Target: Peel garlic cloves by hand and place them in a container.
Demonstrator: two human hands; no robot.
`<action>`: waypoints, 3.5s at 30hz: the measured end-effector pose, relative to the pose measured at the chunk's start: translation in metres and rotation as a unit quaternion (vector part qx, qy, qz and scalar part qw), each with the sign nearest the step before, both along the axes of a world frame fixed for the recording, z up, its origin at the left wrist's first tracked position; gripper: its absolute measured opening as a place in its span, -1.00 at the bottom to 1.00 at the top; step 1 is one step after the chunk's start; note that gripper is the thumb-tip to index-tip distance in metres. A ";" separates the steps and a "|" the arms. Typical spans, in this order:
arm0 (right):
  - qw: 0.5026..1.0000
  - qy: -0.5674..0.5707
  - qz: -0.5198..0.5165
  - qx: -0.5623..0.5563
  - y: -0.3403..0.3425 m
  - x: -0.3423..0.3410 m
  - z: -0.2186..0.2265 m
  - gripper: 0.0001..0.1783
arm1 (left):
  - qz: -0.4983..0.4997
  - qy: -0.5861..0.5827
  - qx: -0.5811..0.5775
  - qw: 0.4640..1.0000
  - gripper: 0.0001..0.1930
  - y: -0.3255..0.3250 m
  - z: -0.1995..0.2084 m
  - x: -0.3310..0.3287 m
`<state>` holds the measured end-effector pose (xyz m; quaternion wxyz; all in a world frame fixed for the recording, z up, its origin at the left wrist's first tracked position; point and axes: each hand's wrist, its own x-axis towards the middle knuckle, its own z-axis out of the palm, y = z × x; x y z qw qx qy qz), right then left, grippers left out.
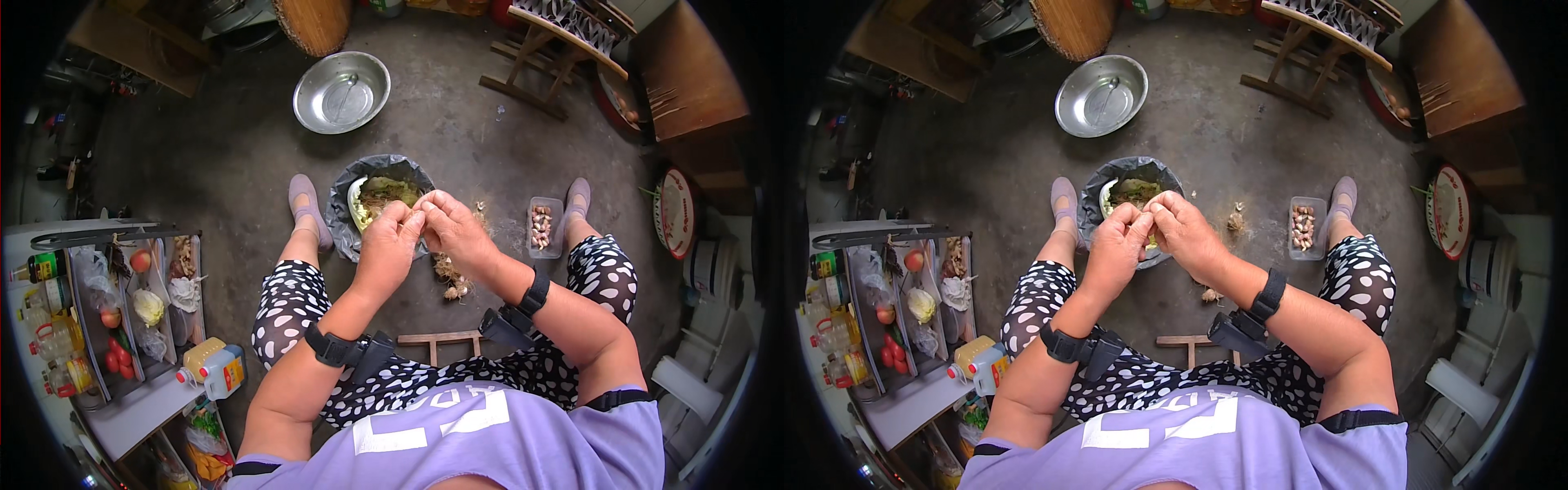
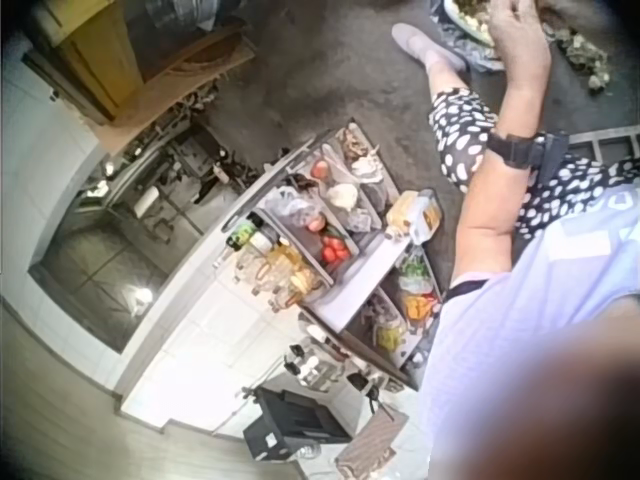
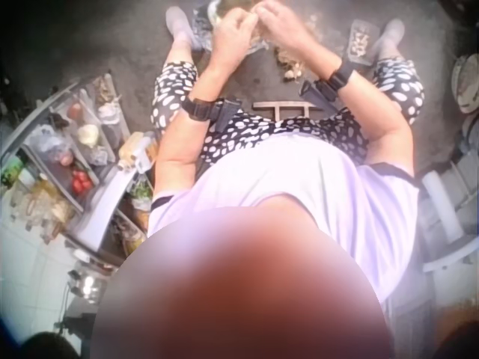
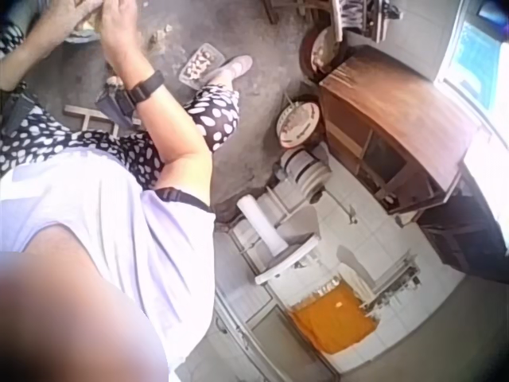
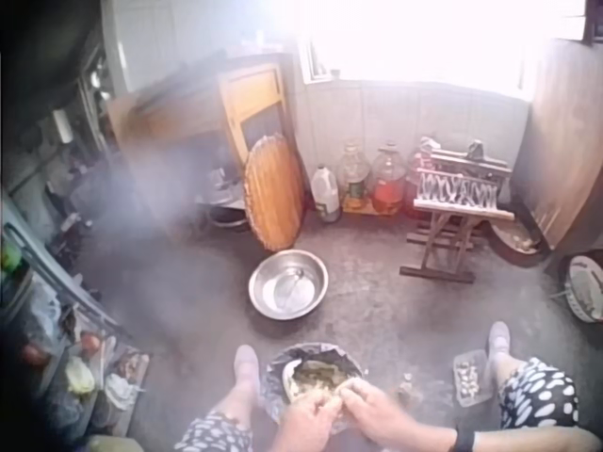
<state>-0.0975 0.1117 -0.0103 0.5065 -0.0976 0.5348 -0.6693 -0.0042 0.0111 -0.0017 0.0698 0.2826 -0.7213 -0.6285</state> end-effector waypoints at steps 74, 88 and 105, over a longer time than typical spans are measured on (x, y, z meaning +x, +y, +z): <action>0.912 0.407 0.045 -0.008 0.004 0.004 -0.008 -0.64 | 0.084 0.094 0.400 0.908 -0.71 -0.011 0.005 0.000; 0.870 0.492 0.025 0.030 0.008 -0.002 -0.001 -0.86 | 0.014 -0.015 0.152 0.988 -0.77 -0.006 0.004 -0.001; 0.882 0.465 0.044 0.055 0.009 0.012 0.008 -0.80 | -0.017 0.068 -0.151 0.986 -0.72 0.004 -0.006 -0.001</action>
